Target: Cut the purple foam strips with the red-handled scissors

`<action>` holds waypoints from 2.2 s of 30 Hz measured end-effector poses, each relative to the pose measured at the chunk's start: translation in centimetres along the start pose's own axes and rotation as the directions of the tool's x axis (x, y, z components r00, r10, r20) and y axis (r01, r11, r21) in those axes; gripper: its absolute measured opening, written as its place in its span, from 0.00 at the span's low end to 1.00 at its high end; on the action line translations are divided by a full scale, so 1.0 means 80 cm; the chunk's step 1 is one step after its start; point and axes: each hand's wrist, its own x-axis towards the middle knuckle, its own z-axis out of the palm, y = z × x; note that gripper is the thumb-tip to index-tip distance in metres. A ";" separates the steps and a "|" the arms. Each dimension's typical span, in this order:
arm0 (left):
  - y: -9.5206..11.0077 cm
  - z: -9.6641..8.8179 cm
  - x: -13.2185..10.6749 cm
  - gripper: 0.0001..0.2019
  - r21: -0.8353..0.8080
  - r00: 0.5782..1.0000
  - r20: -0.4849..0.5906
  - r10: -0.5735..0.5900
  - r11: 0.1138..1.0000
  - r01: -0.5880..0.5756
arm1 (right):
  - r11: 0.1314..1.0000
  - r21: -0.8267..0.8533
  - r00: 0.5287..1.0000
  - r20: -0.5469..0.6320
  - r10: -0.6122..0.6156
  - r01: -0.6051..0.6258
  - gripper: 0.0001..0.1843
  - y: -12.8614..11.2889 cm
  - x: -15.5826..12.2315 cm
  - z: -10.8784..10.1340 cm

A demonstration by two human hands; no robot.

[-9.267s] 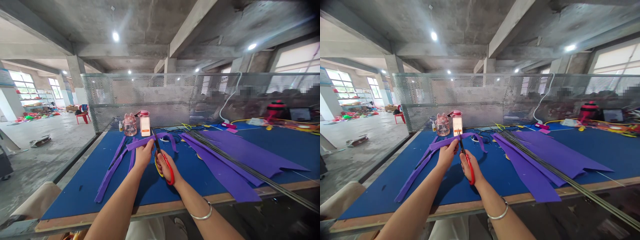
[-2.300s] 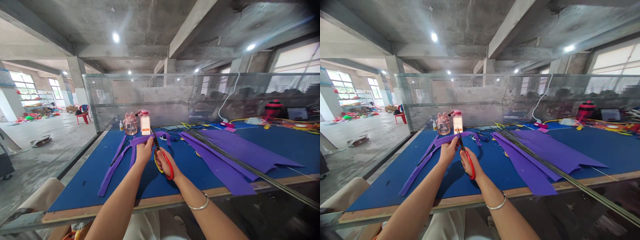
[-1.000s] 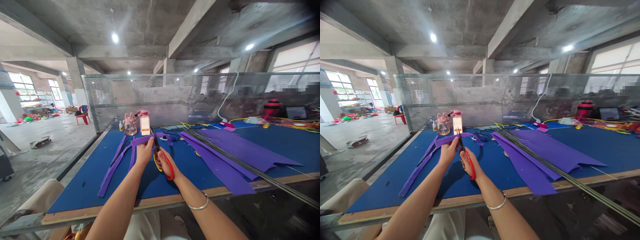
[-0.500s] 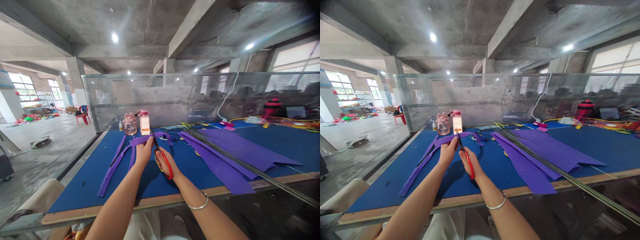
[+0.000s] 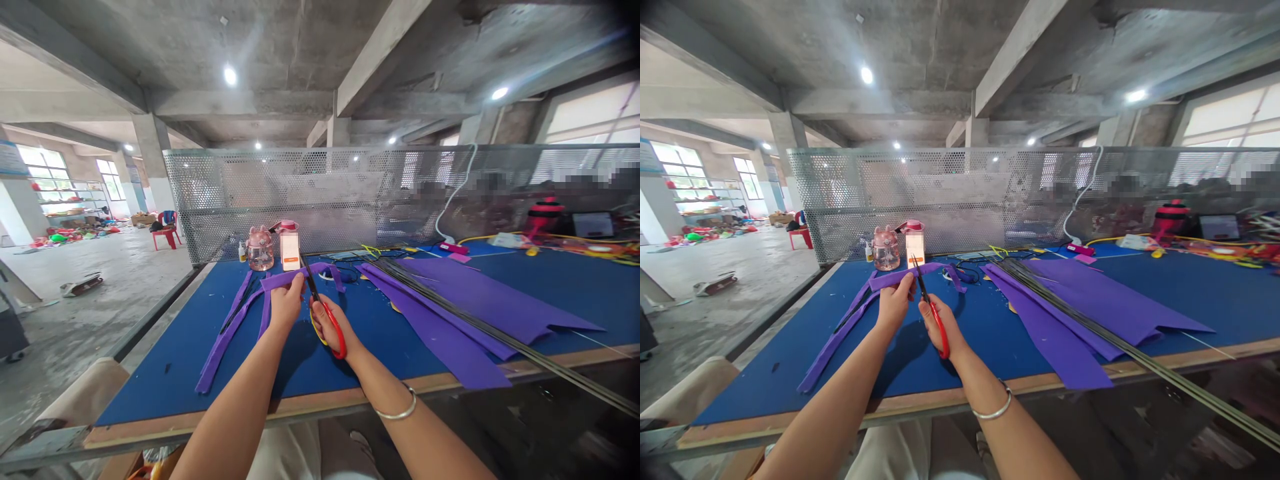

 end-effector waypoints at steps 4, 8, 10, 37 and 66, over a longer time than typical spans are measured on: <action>0.002 0.000 -0.002 0.19 0.000 1.000 -0.026 -0.010 1.000 0.010 | 0.998 0.068 0.997 0.081 -0.010 0.004 0.37 0.001 -0.001 0.002; 0.001 0.001 -0.002 0.19 0.027 0.999 -0.039 -0.020 0.999 0.021 | 0.994 0.090 0.990 0.116 -0.075 0.064 0.37 0.002 -0.002 0.003; -0.001 0.001 -0.001 0.19 0.050 0.999 -0.034 -0.005 0.999 0.007 | 0.994 0.077 0.989 0.119 -0.083 0.074 0.36 0.004 -0.002 0.002; -0.008 0.004 -0.006 0.16 0.204 0.989 0.020 0.145 0.968 -0.146 | 0.985 -0.004 0.985 0.035 -0.172 0.172 0.38 -0.001 -0.003 -0.001; 0.001 0.004 -0.008 0.15 0.222 0.990 0.001 0.143 0.965 -0.140 | 0.998 0.042 0.999 -0.017 -0.037 0.038 0.36 -0.013 -0.004 0.003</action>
